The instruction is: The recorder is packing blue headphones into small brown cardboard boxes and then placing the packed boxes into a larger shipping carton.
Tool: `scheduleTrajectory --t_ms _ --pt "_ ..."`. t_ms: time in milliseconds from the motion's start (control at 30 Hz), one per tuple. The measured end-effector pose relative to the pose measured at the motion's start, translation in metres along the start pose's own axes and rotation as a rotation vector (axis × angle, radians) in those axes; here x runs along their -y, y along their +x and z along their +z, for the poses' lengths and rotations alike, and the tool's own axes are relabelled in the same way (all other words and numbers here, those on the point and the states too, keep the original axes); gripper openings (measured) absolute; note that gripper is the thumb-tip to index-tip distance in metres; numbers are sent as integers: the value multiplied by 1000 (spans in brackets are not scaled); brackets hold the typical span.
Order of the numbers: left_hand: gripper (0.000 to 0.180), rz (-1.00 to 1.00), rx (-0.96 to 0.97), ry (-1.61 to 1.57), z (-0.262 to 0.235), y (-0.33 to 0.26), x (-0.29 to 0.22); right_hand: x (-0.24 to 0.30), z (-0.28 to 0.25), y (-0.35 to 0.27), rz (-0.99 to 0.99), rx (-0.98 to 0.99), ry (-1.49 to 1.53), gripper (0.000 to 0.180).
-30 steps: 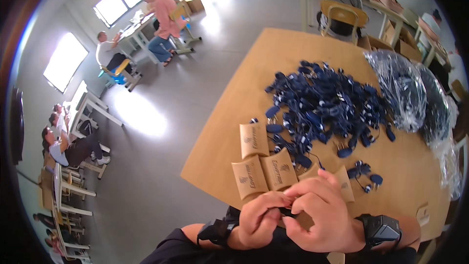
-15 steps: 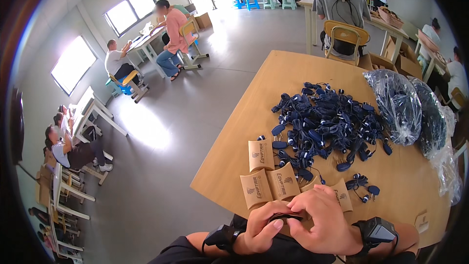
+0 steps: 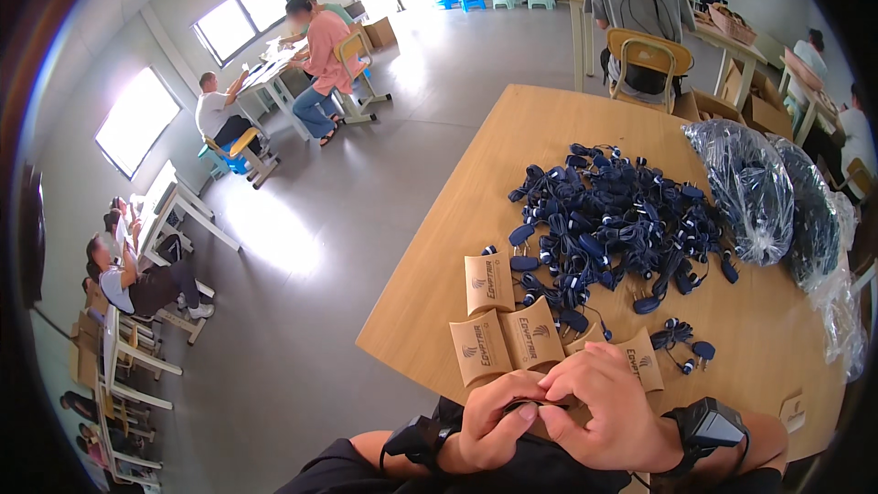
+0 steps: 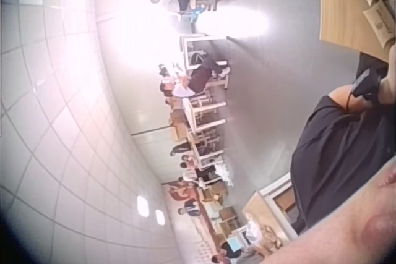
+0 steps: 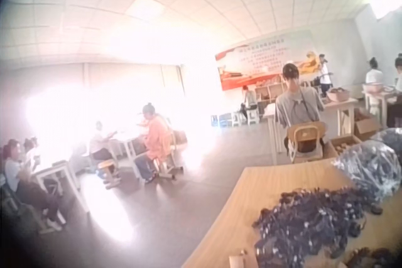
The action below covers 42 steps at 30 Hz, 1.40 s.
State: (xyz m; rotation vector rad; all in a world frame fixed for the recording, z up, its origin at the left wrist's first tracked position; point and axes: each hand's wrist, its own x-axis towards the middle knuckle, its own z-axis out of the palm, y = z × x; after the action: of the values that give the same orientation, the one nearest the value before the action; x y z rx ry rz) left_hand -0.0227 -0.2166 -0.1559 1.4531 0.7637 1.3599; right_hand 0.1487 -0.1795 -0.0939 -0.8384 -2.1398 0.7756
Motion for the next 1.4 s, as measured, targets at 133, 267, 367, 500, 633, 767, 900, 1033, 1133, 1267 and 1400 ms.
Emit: scheduleTrajectory --t_ms 133,267,367,500,633,767,900,1033,1133,1267,1400 --pt "21 26 -16 -29 7 0 -2 1 -1 -4 -15 -22 15 15" --pt "17 -11 -26 -11 -1 4 0 -4 2 6 -43 -24 -25 13" --pt "17 122 -67 128 -1 12 -6 -5 4 12 -69 -48 -2 14" --pt "17 91 -38 -75 -2 19 -2 -8 2 10 -8 -31 51 15" --pt "16 -74 -81 -143 3 15 -5 -12 3 5 -2 -51 42 15" --pt "15 -90 -19 -84 0 14 -4 -14 4 4 -24 -58 23 15" --pt "19 -65 -88 -37 9 13 -2 -18 0 3 -26 -62 42 14" --pt "26 -63 -41 -97 6 15 -1 -14 -3 5 -26 -57 25 13" --pt "26 -96 -53 -139 7 18 -1 -13 -2 7 -3 -53 3 12" --pt "25 -48 -173 -163 13 16 3 -20 -3 8 -6 -56 28 14" --pt "22 109 -147 -55 10 10 11 -26 -9 7 -140 -5 16 19"
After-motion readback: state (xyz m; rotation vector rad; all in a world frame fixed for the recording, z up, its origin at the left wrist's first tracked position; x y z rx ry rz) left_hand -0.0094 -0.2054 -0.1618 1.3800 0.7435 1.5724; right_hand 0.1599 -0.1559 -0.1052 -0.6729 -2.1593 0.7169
